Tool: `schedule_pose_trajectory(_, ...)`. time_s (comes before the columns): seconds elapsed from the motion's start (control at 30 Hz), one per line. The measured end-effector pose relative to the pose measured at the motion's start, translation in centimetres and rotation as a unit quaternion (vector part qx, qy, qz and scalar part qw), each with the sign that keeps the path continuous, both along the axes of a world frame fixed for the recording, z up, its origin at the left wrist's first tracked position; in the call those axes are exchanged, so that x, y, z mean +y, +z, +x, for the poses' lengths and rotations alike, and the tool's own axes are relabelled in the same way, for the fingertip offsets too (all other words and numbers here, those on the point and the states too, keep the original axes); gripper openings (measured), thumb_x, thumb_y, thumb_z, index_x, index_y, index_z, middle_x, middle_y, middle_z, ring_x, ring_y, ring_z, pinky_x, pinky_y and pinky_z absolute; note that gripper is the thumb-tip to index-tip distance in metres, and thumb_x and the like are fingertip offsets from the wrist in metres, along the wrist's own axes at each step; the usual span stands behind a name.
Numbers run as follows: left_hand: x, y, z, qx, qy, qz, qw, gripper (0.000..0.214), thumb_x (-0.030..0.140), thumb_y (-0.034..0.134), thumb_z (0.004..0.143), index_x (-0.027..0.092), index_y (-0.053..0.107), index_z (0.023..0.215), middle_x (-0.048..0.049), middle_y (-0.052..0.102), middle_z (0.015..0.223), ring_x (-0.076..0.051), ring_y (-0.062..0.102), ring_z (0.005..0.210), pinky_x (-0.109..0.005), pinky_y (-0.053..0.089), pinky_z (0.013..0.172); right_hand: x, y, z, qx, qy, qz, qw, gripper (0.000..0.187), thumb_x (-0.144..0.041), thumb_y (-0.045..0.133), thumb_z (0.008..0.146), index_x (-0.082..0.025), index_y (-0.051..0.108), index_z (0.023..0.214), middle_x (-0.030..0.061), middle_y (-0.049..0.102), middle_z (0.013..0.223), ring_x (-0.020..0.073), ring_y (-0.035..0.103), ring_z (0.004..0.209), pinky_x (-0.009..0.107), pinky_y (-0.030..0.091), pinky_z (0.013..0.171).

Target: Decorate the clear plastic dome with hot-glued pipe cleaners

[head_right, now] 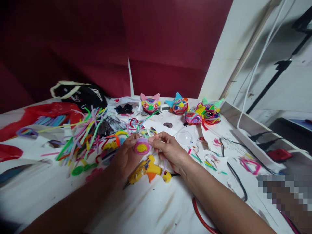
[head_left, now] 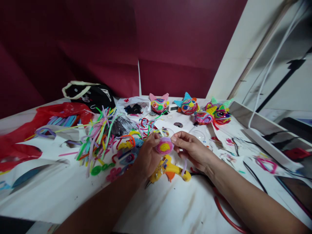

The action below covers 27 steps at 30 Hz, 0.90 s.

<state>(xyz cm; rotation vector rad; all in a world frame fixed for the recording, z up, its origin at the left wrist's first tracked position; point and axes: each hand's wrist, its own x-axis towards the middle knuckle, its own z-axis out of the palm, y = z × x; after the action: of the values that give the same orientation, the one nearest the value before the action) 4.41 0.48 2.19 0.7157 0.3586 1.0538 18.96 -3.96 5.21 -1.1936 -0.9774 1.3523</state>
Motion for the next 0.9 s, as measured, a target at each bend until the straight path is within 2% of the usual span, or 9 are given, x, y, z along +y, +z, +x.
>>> schedule_pose_trajectory(0.23, 0.2, -0.1, 0.2, -0.035, 0.008, -0.002, 0.999, 0.019, 0.016, 0.069, 0.066, 0.018, 0.050, 0.069, 0.0047, 0.050, 0.067, -0.009, 0.047, 0.064, -0.023, 0.040, 0.066, 0.0, 0.1, 0.0, 0.008, 0.007, 0.006, 1.000, 0.046, -0.049, 0.082, 0.063, -0.020, 0.051, 0.077, -0.0067, 0.049, 0.055, 0.0064, 0.035, 0.047, 0.019, 0.024, 0.041)
schedule_pose_trajectory(0.43, 0.1, 0.0, 0.0, -0.005, -0.008, 0.011, 1.000, 0.019, 0.018, 0.069, 0.068, 0.018, 0.051, 0.072, 0.0030, 0.051, 0.069, -0.011, 0.048, 0.067, -0.025, 0.040, 0.066, 0.2, 0.1, 0.7, 0.024, 0.013, 0.011, 1.000, 0.045, -0.045, 0.085, 0.061, -0.019, 0.051, 0.076, -0.0075, 0.048, 0.053, 0.0057, 0.036, 0.045, 0.019, 0.024, 0.042)
schedule_pose_trajectory(0.7, -0.1, 0.1, -0.1, 0.017, -0.022, 0.019, 0.999, 0.017, 0.019, 0.069, 0.067, 0.018, 0.053, 0.075, 0.0012, 0.055, 0.071, -0.013, 0.052, 0.069, -0.026, 0.042, 0.069, 0.8, -0.4, 1.6, 0.037, 0.040, 0.012, 0.998, 0.039, -0.040, 0.085, 0.063, -0.019, 0.055, 0.077, -0.0079, 0.047, 0.052, 0.0047, 0.033, 0.044, 0.020, 0.018, 0.041)
schedule_pose_trajectory(0.9, 0.1, 0.3, -0.2, 0.005, -0.040, -0.013, 0.999, 0.016, 0.024, 0.066, 0.066, 0.018, 0.053, 0.073, 0.0004, 0.055, 0.071, -0.014, 0.052, 0.068, -0.027, 0.044, 0.068, 0.9, -0.6, 1.8, 0.035, 0.058, 0.007, 0.998, 0.039, -0.041, 0.084, 0.065, -0.019, 0.053, 0.075, -0.0076, 0.045, 0.054, 0.0044, 0.031, 0.045, 0.021, 0.014, 0.042)
